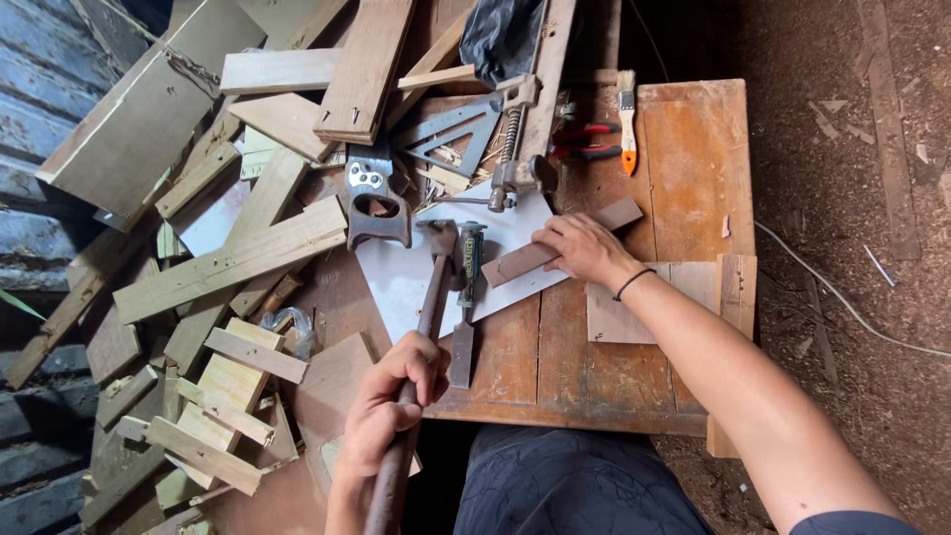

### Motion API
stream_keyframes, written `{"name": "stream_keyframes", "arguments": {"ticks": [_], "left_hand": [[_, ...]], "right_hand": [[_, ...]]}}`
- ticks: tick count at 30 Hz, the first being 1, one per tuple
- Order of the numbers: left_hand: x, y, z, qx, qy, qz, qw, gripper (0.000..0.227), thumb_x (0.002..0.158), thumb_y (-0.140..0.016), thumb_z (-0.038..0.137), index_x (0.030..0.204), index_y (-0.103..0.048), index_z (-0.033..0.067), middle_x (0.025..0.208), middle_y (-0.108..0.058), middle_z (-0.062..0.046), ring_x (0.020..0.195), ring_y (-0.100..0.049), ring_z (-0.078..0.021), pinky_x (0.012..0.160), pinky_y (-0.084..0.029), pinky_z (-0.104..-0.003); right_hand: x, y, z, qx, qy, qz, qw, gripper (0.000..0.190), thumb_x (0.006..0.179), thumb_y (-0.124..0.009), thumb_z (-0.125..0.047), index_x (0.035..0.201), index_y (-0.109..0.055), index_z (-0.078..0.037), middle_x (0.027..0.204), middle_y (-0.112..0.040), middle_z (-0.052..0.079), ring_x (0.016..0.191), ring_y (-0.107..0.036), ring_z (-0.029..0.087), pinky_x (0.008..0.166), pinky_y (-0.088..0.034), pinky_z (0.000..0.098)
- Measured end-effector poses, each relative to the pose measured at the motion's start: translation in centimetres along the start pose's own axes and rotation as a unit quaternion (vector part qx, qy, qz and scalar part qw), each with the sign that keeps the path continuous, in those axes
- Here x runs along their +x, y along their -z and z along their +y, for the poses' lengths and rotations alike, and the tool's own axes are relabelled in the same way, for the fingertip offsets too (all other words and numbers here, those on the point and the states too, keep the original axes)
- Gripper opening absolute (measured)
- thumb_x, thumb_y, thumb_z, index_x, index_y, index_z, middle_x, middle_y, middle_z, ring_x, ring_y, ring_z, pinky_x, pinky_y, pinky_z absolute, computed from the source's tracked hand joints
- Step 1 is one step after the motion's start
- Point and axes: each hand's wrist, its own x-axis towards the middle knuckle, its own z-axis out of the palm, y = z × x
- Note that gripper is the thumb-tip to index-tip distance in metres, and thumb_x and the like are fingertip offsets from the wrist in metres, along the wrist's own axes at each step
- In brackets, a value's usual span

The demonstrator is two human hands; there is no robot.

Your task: The person hammers nails into small wooden pieces on a workbench, then uses a hammer to strike a blue-handled tool to drive a nail flush. The person continues hammering nails into additional wooden pieces.

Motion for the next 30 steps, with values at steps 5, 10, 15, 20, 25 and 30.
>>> {"name": "stream_keyframes", "arguments": {"ticks": [5,10,15,20,25,30], "left_hand": [[2.1,-0.5,-0.5,0.113,-0.053,-0.06,0.99,0.017,0.068,-0.058,0.016,0.078,-0.052,0.0046,0.095,-0.05,-0.01,0.09,-0.05,-0.0226,0.084,-0.043,-0.033],[6.6,-4.4,-1.9,0.192,-0.116,-0.14,0.964,0.015,0.075,-0.06,0.018,0.08,-0.053,0.0063,0.09,-0.052,-0.008,0.089,-0.055,-0.0233,0.086,-0.046,-0.032],[11.2,-9.5,-5.9,0.293,-0.228,-0.159,0.915,0.02,0.076,-0.062,0.013,0.095,-0.062,0.0084,0.105,-0.063,-0.01,0.104,-0.062,-0.0302,0.098,-0.048,-0.041],[7.8,-10.3,-12.2,0.3,-0.183,-0.037,0.935,0.033,0.089,-0.064,0.011,0.121,-0.066,0.009,0.136,-0.061,-0.016,0.114,-0.065,-0.0282,0.09,-0.056,-0.037],[8.7,-5.2,-21.9,0.048,0.207,0.344,0.915,0.049,0.088,-0.071,0.023,0.129,-0.052,0.0051,0.107,-0.07,-0.01,0.081,-0.068,-0.0138,0.062,-0.055,-0.029],[12.9,-0.7,-29.8,0.004,0.148,0.367,0.918,0.054,0.088,-0.077,0.031,0.122,-0.054,-0.0035,0.098,-0.07,-0.01,0.071,-0.07,-0.017,0.055,-0.056,-0.029]], "right_hand": [[-0.6,2.8,-3.4,0.048,-0.147,0.006,0.988,0.044,0.085,-0.076,-0.039,0.113,-0.068,-0.007,0.117,-0.064,0.012,0.114,-0.061,0.028,0.101,-0.048,0.0418],[-3.5,8.3,-10.8,0.75,-0.293,-0.058,0.59,0.061,0.095,-0.055,-0.054,0.118,-0.066,0.001,0.102,-0.074,0.016,0.097,-0.07,0.028,0.087,-0.056,0.0394],[-2.6,11.0,-10.8,0.73,-0.361,0.093,0.572,0.04,0.1,-0.061,-0.037,0.111,-0.057,0.001,0.088,-0.063,0.009,0.09,-0.071,0.027,0.081,-0.061,0.042],[-4.6,13.1,-6.0,0.624,-0.333,0.1,0.7,0.021,0.103,-0.062,-0.019,0.112,-0.055,-0.001,0.091,-0.061,0.008,0.084,-0.064,0.021,0.075,-0.059,0.0334],[-7.5,15.3,-4.6,0.577,-0.202,0.085,0.786,0.019,0.099,-0.06,-0.019,0.109,-0.056,-0.004,0.086,-0.062,0.008,0.071,-0.062,0.018,0.061,-0.056,0.0319],[-6.3,10.4,-7.2,0.381,-0.367,0.066,0.846,0.033,0.104,-0.058,-0.033,0.109,-0.056,-0.001,0.071,-0.057,0.01,0.054,-0.055,0.025,0.048,-0.047,0.0422]]}}
